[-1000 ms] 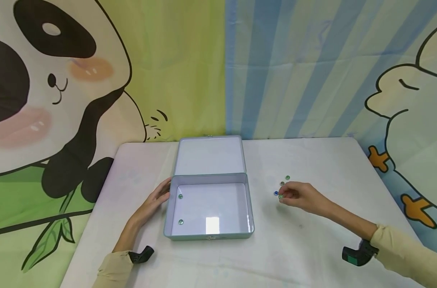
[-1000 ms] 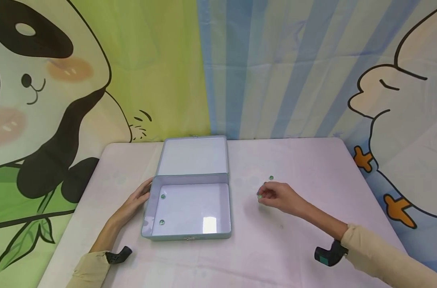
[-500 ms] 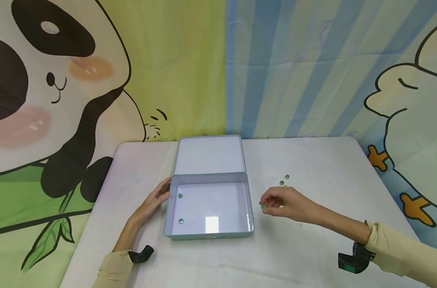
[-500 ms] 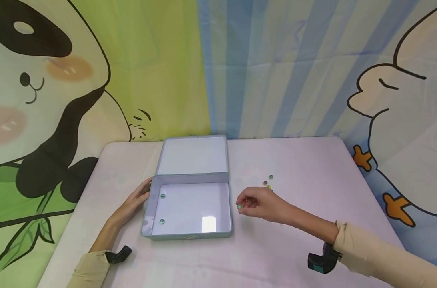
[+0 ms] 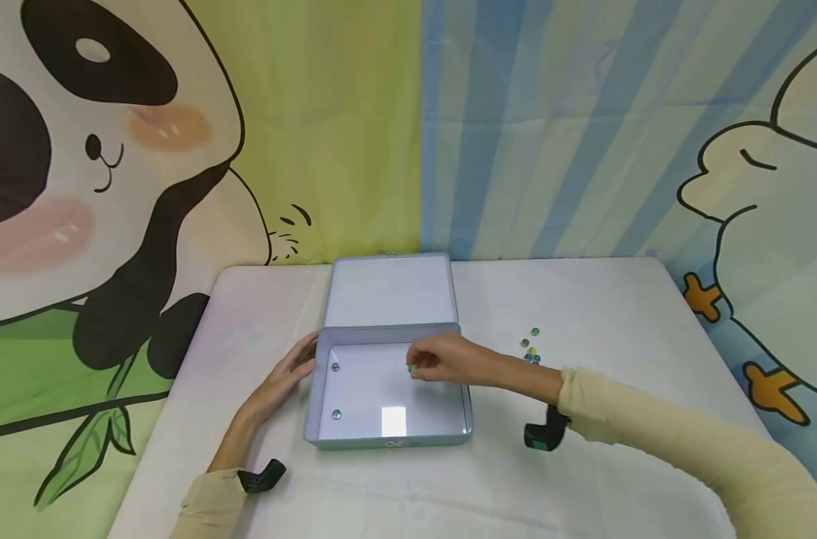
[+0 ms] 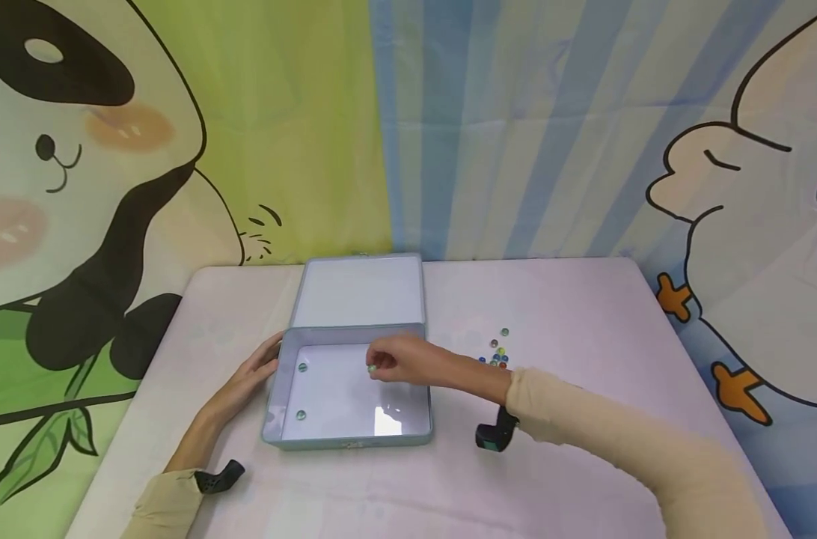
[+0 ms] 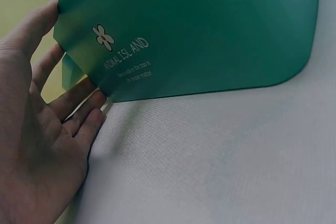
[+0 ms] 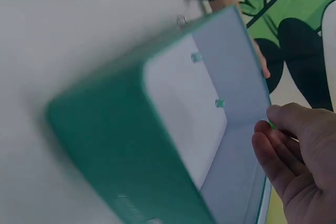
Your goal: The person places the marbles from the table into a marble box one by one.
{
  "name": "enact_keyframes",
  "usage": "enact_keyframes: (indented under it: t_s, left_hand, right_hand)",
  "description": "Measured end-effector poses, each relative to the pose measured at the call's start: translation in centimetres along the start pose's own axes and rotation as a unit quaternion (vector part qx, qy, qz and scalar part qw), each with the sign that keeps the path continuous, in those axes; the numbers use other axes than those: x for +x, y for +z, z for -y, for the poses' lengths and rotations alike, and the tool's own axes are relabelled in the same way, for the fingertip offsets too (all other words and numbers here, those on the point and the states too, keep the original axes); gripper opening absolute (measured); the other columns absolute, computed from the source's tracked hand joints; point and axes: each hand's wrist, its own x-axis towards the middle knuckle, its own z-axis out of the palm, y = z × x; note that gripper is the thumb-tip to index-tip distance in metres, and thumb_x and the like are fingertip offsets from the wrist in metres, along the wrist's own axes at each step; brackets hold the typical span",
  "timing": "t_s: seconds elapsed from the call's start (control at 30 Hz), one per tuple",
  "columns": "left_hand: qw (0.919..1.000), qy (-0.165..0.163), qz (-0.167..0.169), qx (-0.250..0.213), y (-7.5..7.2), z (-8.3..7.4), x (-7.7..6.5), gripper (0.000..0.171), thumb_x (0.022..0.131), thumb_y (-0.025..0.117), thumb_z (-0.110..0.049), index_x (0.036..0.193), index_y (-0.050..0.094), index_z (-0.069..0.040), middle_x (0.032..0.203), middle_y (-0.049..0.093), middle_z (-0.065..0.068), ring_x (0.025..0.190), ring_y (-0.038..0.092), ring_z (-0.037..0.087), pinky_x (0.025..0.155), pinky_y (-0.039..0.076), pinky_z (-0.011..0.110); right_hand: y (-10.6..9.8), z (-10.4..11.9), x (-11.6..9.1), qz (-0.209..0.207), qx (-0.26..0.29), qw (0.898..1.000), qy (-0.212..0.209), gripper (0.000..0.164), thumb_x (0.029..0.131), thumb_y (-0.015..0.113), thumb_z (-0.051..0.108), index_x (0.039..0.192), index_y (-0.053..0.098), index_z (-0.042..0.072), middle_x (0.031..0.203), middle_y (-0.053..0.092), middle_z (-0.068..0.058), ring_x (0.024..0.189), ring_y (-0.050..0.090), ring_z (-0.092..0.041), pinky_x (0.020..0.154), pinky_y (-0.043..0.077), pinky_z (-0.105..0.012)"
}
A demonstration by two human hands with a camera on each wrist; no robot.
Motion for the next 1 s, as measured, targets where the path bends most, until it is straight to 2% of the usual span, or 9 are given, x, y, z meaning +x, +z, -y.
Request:
enact_keyframes:
  t_s: [0.17, 0.23, 0.4, 0.63, 0.8, 1.0]
  left_hand:
    - [1.0, 0.004, 0.009, -0.001, 0.3, 0.4, 0.1, 0.06, 0.103, 0.045, -0.03, 0.156, 0.019, -0.023, 0.162, 0.018, 0.017, 0.15, 0.011, 0.041, 0.117, 0.008, 0.068]
    - [0.9999, 0.005, 0.014, -0.003, 0.5, 0.6, 0.1, 0.06, 0.103, 0.044, -0.028, 0.156, 0.017, -0.021, 0.162, 0.017, 0.019, 0.15, 0.01, 0.042, 0.117, 0.008, 0.068]
    - [0.9998, 0.013, 0.012, -0.009, 0.5, 0.6, 0.0, 0.059, 0.103, 0.043, -0.025, 0.156, 0.017, -0.019, 0.161, 0.018, 0.021, 0.15, 0.013, 0.042, 0.117, 0.009, 0.067]
    - [0.9997, 0.02, 0.013, -0.008, 0.1, 0.3, 0.0, 0.059, 0.104, 0.043, -0.026, 0.156, 0.017, -0.021, 0.161, 0.019, 0.019, 0.149, 0.014, 0.042, 0.117, 0.011, 0.067]
    - [0.9998, 0.013, 0.012, -0.006, 0.1, 0.2, -0.1, 0.059, 0.103, 0.044, -0.028, 0.156, 0.017, -0.023, 0.162, 0.018, 0.017, 0.15, 0.012, 0.04, 0.117, 0.011, 0.067]
    - [0.9999, 0.011, 0.011, -0.003, 0.0, 0.0, -0.1, 0.059, 0.103, 0.044, -0.028, 0.156, 0.018, -0.025, 0.162, 0.018, 0.016, 0.15, 0.013, 0.04, 0.117, 0.011, 0.067]
  right_hand:
    - [1.0, -0.6, 5.4, 0.052, -0.053, 0.997, -0.031, 0.011, 0.092, 0.066, 0.013, 0.1, 0.066, 0.006, 0.095, 0.07, -0.002, 0.086, 0.064, -0.009, 0.075, 0.051, -0.013]
    - [1.6, -0.9, 7.2, 0.058, -0.066, 0.995, -0.041, 0.011, 0.091, 0.066, 0.011, 0.1, 0.067, 0.005, 0.096, 0.071, -0.003, 0.087, 0.065, -0.011, 0.076, 0.051, -0.013]
    - [2.9, -0.9, 10.3, 0.064, -0.092, 0.993, -0.033, 0.012, 0.091, 0.066, 0.009, 0.102, 0.067, 0.004, 0.1, 0.072, -0.006, 0.091, 0.065, -0.014, 0.078, 0.051, -0.015]
    - [5.4, -0.6, 12.7, 0.108, -0.133, 0.985, -0.012, 0.011, 0.092, 0.066, 0.012, 0.1, 0.067, 0.005, 0.095, 0.071, -0.005, 0.078, 0.056, -0.007, 0.07, 0.046, -0.012]
    - [6.3, -1.2, 13.6, 0.11, -0.173, 0.979, 0.001, 0.009, 0.09, 0.069, 0.015, 0.095, 0.07, 0.007, 0.09, 0.071, -0.002, 0.072, 0.053, -0.004, 0.065, 0.042, -0.01]
    - [6.6, -1.4, 14.0, 0.107, -0.183, 0.977, 0.011, 0.006, 0.09, 0.069, 0.014, 0.09, 0.07, 0.009, 0.088, 0.07, -0.002, 0.071, 0.051, -0.004, 0.063, 0.04, -0.01]
